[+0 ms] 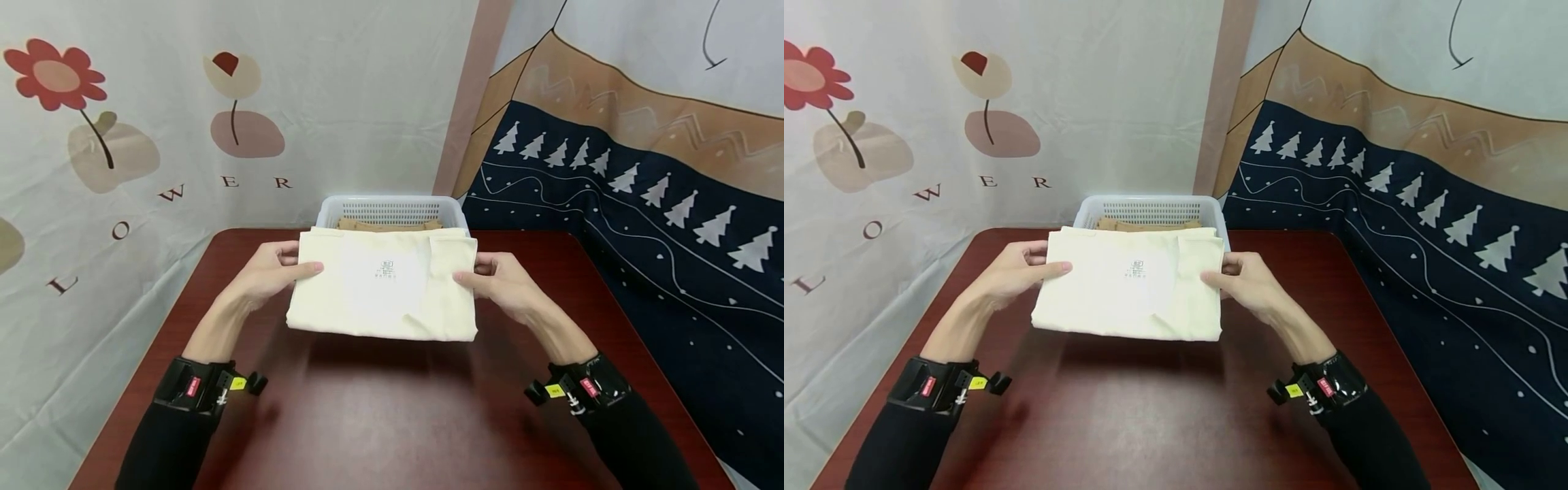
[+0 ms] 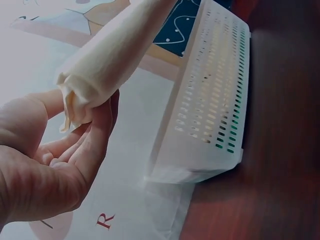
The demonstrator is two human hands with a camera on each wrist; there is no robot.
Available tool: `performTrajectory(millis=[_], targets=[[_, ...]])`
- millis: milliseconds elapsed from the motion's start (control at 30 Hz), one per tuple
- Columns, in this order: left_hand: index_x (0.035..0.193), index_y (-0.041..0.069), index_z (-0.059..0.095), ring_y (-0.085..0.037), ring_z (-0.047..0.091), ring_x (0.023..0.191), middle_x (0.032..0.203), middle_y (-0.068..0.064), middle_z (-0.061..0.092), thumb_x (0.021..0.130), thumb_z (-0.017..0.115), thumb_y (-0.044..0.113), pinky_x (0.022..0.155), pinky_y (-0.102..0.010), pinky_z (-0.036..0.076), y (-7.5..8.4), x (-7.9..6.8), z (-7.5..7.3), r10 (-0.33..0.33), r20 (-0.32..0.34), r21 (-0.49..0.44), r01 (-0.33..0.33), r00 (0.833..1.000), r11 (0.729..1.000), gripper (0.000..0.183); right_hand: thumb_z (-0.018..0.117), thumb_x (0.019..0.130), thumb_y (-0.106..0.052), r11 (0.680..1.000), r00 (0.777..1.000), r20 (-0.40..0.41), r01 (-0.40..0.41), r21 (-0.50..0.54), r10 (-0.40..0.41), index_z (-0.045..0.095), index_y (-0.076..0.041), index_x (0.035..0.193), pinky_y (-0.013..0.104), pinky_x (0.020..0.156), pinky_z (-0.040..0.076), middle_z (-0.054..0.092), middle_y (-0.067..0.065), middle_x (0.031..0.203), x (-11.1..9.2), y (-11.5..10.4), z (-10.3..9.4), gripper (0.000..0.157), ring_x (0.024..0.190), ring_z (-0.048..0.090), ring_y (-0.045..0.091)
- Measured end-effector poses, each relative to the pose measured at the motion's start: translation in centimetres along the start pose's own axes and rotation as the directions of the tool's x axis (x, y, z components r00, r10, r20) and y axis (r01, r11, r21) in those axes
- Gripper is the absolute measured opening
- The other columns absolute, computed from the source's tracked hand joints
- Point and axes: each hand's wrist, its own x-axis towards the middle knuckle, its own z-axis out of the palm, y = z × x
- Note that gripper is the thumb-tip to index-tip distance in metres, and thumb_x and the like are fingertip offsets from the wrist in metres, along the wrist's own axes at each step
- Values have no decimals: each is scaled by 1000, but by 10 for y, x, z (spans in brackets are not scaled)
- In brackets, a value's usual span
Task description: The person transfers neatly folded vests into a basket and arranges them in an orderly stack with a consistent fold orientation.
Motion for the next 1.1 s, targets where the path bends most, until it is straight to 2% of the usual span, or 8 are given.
performTrajectory(millis=[267, 467, 600, 833, 933, 1100], targets=[[150, -4, 64, -9, 82, 89, 103, 5, 85, 103, 84, 19, 80, -30, 69, 11, 23, -2, 23, -48, -17, -24, 999, 1000, 56, 78, 108, -22, 999, 998, -56, 9, 48, -7, 67, 4, 146, 35, 92, 71, 78, 21, 130, 19, -9, -6, 48, 102, 80, 19], [150, -5, 62, -9, 81, 93, 108, 1, 84, 104, 82, 20, 84, -31, 69, 22, 38, -3, -7, -50, -14, 6, 999, 1000, 56, 77, 109, -27, 1000, 994, -110, -18, 19, 20, 69, 5, 141, 30, 91, 69, 74, 18, 130, 35, -16, -12, 46, 103, 76, 18], [151, -4, 61, -10, 81, 93, 114, -4, 82, 104, 81, 21, 85, -31, 69, 30, 48, -4, -23, -57, -2, 23, 998, 1000, 57, 76, 110, -26, 999, 990, -135, -36, 8, 37, 69, 5, 141, 28, 94, 68, 69, 18, 136, 45, -21, -14, 45, 108, 73, 20], [153, -5, 62, -15, 81, 93, 125, -13, 77, 105, 80, 24, 83, -30, 69, 40, 66, -3, -38, -91, 22, 40, 995, 999, 58, 72, 112, -29, 998, 984, -167, -69, -15, 65, 66, 4, 149, 43, 113, 64, 61, 18, 152, 62, -28, -19, 50, 119, 68, 22], [155, -4, 61, -19, 81, 99, 135, -18, 74, 106, 80, 27, 87, -31, 68, 45, 73, -4, -56, -109, 40, 61, 992, 997, 62, 72, 112, -30, 996, 980, -181, -88, -20, 83, 64, 4, 151, 46, 115, 63, 59, 19, 155, 71, -31, -21, 52, 120, 67, 23], [161, -3, 56, -32, 76, 126, 153, -21, 66, 106, 80, 32, 108, -41, 64, 50, 81, -5, -84, -127, 76, 94, 988, 993, 69, 71, 112, -28, 994, 977, -185, -113, -9, 110, 63, 6, 151, 37, 105, 68, 56, 19, 157, 88, -35, -26, 52, 123, 67, 24]])
